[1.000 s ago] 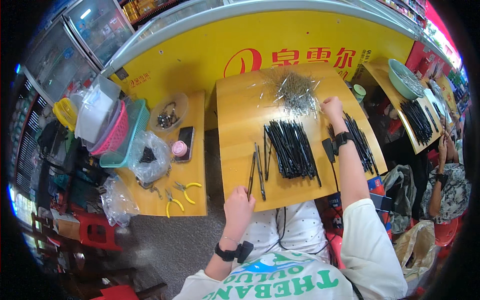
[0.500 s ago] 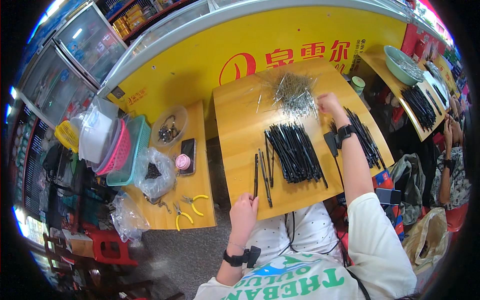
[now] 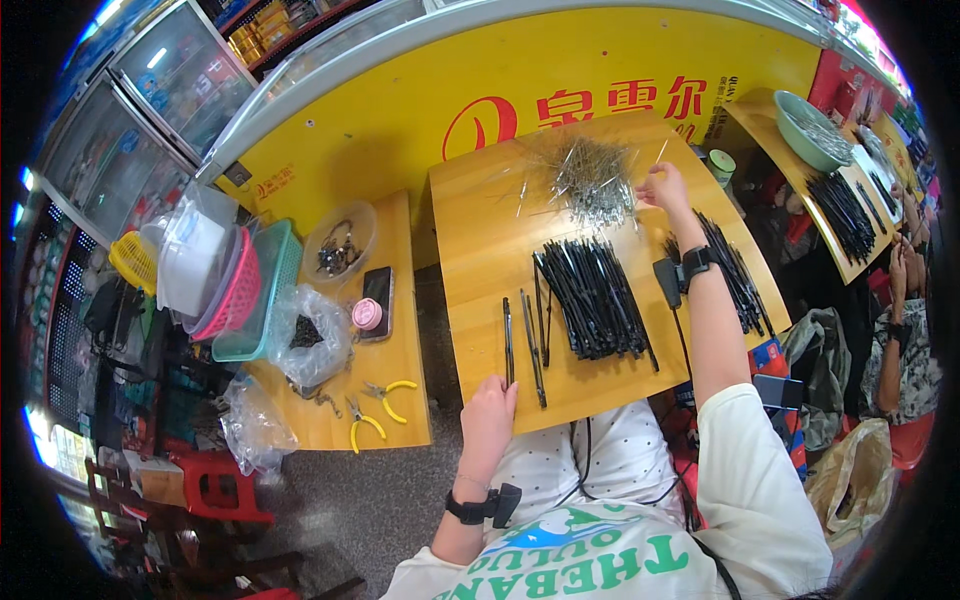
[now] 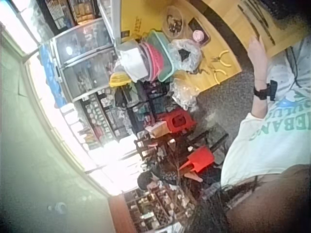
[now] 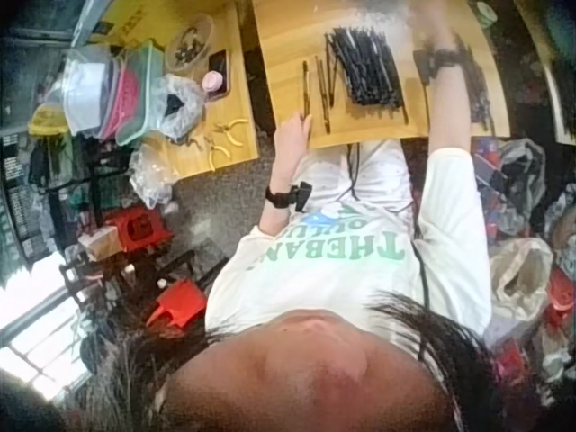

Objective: Bundling and securing plastic zip ties using wire ties.

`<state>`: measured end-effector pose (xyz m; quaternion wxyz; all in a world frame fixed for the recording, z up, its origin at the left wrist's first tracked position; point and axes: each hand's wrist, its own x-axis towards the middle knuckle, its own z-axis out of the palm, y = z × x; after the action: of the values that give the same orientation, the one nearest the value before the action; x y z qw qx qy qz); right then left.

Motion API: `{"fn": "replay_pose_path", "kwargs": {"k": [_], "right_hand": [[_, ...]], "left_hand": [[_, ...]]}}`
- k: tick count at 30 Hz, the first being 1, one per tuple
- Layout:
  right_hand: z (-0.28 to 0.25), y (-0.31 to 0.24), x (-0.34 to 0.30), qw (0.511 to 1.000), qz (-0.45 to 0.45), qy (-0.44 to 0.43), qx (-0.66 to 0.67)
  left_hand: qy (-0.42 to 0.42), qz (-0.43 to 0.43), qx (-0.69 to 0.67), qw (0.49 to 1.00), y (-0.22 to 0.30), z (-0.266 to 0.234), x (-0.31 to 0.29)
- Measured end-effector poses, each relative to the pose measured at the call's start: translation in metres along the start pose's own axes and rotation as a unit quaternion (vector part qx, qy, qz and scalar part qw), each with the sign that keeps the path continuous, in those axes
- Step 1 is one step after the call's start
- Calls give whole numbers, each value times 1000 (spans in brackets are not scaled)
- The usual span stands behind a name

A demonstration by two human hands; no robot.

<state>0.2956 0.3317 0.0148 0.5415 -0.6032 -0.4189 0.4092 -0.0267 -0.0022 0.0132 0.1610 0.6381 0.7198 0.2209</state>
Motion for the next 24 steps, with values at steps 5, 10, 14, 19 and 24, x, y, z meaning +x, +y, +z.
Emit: {"fn": "replay_pose_path", "kwargs": {"k": [5,10,14,19,24], "right_hand": [[-15,25,28,993,-65,-2,-98],[-11,27,26,970,-159,32,-179],[-13,17,19,964,-173,72,-186],[-15,-17,-15,962,-218,96,-131],[-10,-76,-82,959,-275,3,64]], "left_hand": [[-7,0,-1,1000,1,3,2],[-3,0,3,1000,-1,2,3],[2,0,1,1000,3,-2,3],[-30,-19,-58,998,-5,-2,3],[-17,-32,-181,983,-3,-14,-10]]}}
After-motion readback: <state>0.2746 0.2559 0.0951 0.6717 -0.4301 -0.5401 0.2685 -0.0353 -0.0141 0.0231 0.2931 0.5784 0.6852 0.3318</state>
